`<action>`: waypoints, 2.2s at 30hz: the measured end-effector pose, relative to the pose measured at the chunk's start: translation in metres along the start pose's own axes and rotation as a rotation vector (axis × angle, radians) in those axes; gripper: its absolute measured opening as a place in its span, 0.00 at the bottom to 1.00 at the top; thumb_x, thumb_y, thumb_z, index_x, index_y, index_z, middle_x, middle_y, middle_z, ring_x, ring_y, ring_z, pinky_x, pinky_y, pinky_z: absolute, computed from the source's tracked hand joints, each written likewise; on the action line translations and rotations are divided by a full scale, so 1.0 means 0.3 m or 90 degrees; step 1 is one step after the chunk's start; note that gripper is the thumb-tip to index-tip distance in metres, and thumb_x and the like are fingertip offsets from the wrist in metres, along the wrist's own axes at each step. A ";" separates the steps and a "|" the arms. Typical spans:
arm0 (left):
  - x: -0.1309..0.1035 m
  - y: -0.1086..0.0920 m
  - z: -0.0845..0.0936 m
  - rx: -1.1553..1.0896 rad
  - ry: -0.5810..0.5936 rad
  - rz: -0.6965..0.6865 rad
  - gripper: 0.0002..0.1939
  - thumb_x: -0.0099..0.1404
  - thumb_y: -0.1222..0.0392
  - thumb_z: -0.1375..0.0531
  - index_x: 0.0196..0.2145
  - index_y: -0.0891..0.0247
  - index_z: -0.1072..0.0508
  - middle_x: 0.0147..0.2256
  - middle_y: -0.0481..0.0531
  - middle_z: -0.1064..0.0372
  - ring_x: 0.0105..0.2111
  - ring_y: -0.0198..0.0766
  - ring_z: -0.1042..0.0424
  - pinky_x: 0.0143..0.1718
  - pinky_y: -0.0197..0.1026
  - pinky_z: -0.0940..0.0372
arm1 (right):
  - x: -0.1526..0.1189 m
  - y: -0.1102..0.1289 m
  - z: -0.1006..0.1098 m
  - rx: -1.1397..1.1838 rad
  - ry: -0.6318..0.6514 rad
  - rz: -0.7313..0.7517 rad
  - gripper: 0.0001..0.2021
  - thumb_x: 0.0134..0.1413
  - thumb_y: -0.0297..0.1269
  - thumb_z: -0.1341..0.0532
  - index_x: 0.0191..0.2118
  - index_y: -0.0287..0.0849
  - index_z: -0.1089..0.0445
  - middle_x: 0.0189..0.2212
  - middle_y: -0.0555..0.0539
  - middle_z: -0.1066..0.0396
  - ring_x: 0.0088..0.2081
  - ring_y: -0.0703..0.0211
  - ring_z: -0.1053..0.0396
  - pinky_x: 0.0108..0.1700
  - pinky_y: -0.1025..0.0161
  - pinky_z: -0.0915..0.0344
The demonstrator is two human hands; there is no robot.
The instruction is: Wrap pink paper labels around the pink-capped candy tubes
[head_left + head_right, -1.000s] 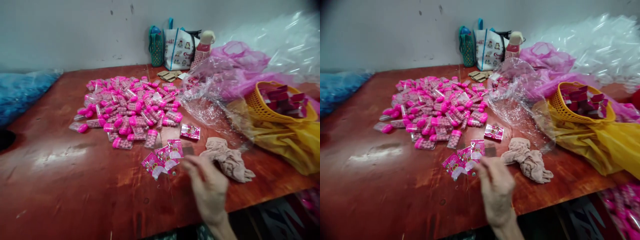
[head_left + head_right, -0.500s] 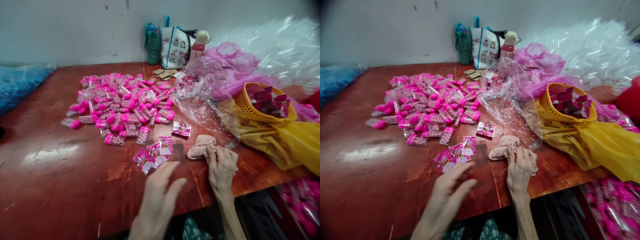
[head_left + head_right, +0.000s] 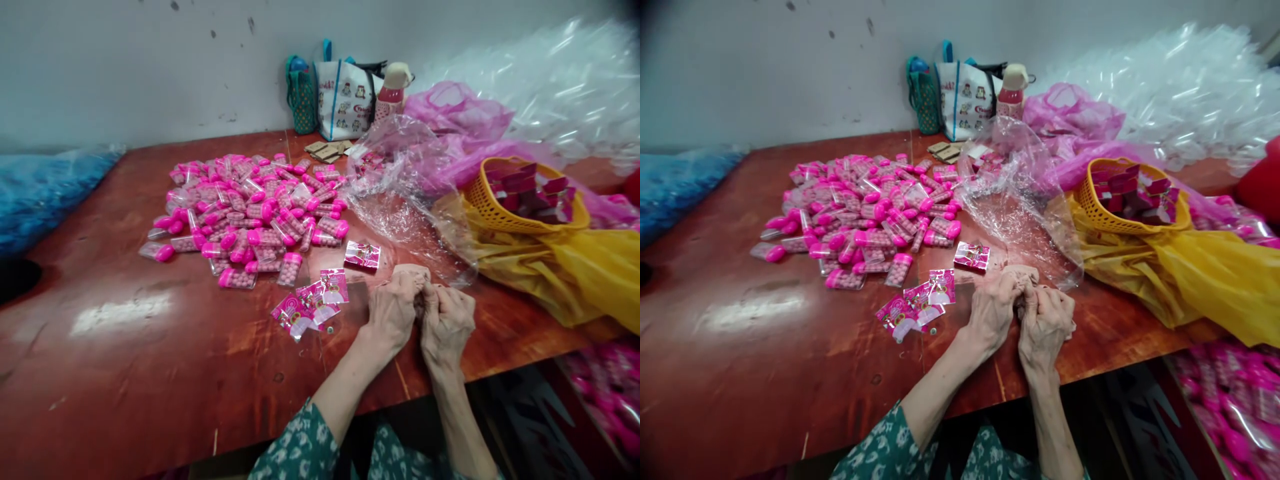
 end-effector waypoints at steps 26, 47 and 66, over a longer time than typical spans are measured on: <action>-0.291 0.259 0.340 0.196 -0.200 0.119 0.09 0.60 0.67 0.45 0.36 0.69 0.27 0.43 0.64 0.34 0.52 0.56 0.43 0.54 0.60 0.50 | -0.075 0.362 -0.193 0.270 0.238 0.084 0.10 0.58 0.32 0.44 0.27 0.41 0.30 0.26 0.49 0.36 0.32 0.57 0.39 0.35 0.62 0.42; -0.290 0.191 0.399 -0.693 -0.304 0.412 0.07 0.48 0.60 0.34 0.23 0.68 0.25 0.21 0.50 0.29 0.21 0.30 0.34 0.26 0.34 0.37 | -0.186 0.449 -0.040 0.561 0.226 -0.104 0.15 0.47 0.33 0.35 0.44 0.42 0.32 0.39 0.45 0.32 0.39 0.56 0.34 0.40 0.61 0.35; -0.353 0.211 0.384 -0.821 -0.398 0.485 0.11 0.41 0.64 0.30 0.25 0.68 0.24 0.24 0.49 0.27 0.24 0.30 0.31 0.30 0.32 0.34 | -0.196 0.485 -0.040 0.633 0.387 -0.205 0.09 0.53 0.39 0.40 0.29 0.39 0.30 0.24 0.50 0.31 0.27 0.62 0.34 0.31 0.67 0.36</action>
Point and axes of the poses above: each hand's wrist, its own x-axis towards the middle knuckle, its own z-axis out of the back of the hand, y = z × x, the point moved 2 cm from there along x, towards the middle knuckle
